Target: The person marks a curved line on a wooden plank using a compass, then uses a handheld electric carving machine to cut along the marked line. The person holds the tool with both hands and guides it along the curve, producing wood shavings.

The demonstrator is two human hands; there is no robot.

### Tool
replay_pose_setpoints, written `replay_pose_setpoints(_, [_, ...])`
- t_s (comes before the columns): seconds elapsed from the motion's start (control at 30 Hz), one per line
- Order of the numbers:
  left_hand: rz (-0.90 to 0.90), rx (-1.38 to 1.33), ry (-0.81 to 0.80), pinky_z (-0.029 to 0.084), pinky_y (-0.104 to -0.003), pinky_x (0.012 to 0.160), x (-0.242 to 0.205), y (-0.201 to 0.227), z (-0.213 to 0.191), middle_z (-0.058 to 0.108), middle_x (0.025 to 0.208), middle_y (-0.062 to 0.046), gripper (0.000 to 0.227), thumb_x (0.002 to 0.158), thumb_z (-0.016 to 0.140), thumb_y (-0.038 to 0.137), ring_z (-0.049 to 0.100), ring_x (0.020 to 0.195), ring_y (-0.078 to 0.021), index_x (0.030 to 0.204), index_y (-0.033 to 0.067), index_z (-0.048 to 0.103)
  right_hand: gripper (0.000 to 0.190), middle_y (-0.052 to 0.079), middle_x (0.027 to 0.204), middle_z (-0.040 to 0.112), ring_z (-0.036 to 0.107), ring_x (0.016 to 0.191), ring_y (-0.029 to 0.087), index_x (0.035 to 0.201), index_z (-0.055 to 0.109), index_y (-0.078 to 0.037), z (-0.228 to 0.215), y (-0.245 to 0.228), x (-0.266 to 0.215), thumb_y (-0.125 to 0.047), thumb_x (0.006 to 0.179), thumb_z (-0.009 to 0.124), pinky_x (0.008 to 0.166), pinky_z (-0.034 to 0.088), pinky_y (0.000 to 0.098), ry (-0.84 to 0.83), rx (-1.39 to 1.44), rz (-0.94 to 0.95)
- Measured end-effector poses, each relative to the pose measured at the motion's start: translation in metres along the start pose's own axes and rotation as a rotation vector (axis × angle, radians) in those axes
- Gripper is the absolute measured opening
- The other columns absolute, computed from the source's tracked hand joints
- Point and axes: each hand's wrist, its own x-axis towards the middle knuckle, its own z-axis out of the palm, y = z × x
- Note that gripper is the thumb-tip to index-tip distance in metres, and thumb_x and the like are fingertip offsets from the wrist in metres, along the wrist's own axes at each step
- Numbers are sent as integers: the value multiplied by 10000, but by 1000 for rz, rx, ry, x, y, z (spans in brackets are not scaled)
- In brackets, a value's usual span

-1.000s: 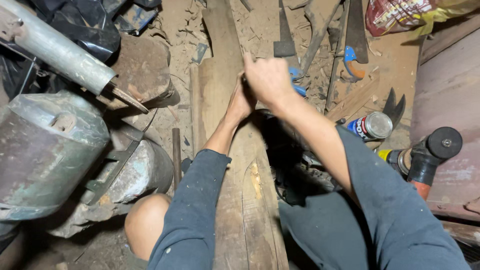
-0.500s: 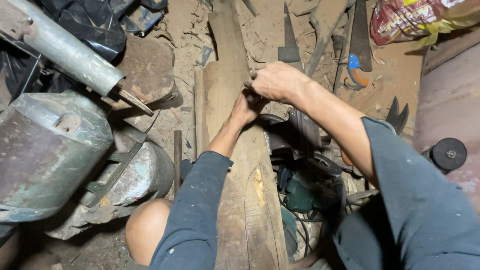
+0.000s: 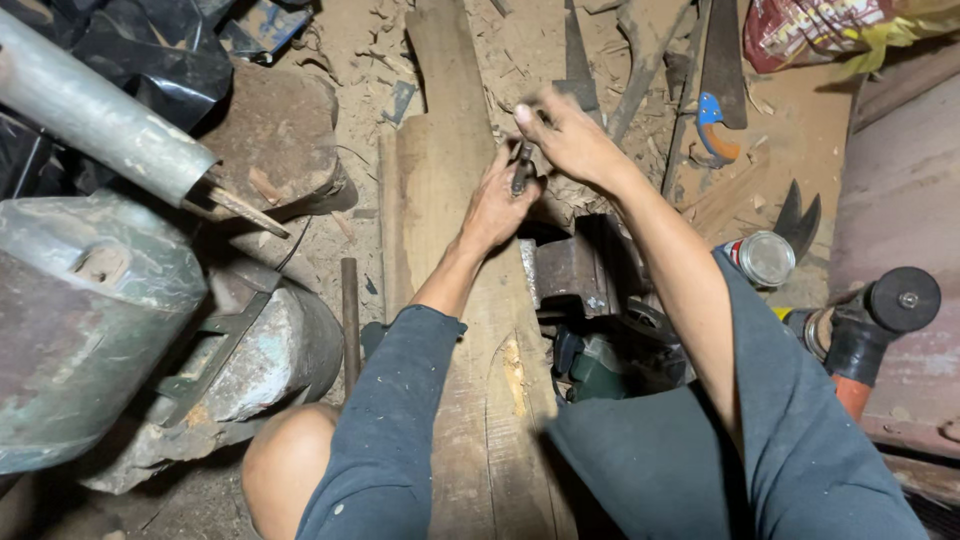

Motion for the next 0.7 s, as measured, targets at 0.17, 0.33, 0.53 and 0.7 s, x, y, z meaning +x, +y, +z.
replay_pose_setpoints(0.17, [114,-13,42,386,-415,1154,-6,-1,-1,368,1615,-188,448,872,679,174,433,1426,-398,1295,36,631,504,258,1431,498,515,1290,438,1333,584,0,-12,15,-17,-407,1039,618,1046,451,494,-3,-118,-510])
replay_pose_setpoints(0.33, [81,-57,130,389,-391,1214,-2,-6,8,451,1620,-142,490,921,597,132,463,1468,-355,1407,84,558,338,139,926,701,702,899,290,1163,643,-15,8,-12,-43,-255,927,677,752,564,432,171,-846,-171])
replay_pose_setpoints(0.53, [-145,-484,110,438,-435,1083,-9,-13,12,461,1432,-319,599,981,628,93,497,1278,-484,1554,128,461,457,139,647,648,700,587,338,1181,554,67,59,-114,-110,-96,784,711,472,552,451,-157,-544,-143])
replay_pose_setpoints(0.7, [-309,-422,77,499,-344,1005,-3,-8,12,559,1251,-290,723,946,615,21,582,1141,-419,1621,123,377,344,175,1115,675,644,1087,352,1180,659,-41,20,-153,-99,-81,841,699,857,547,459,-223,-612,-681])
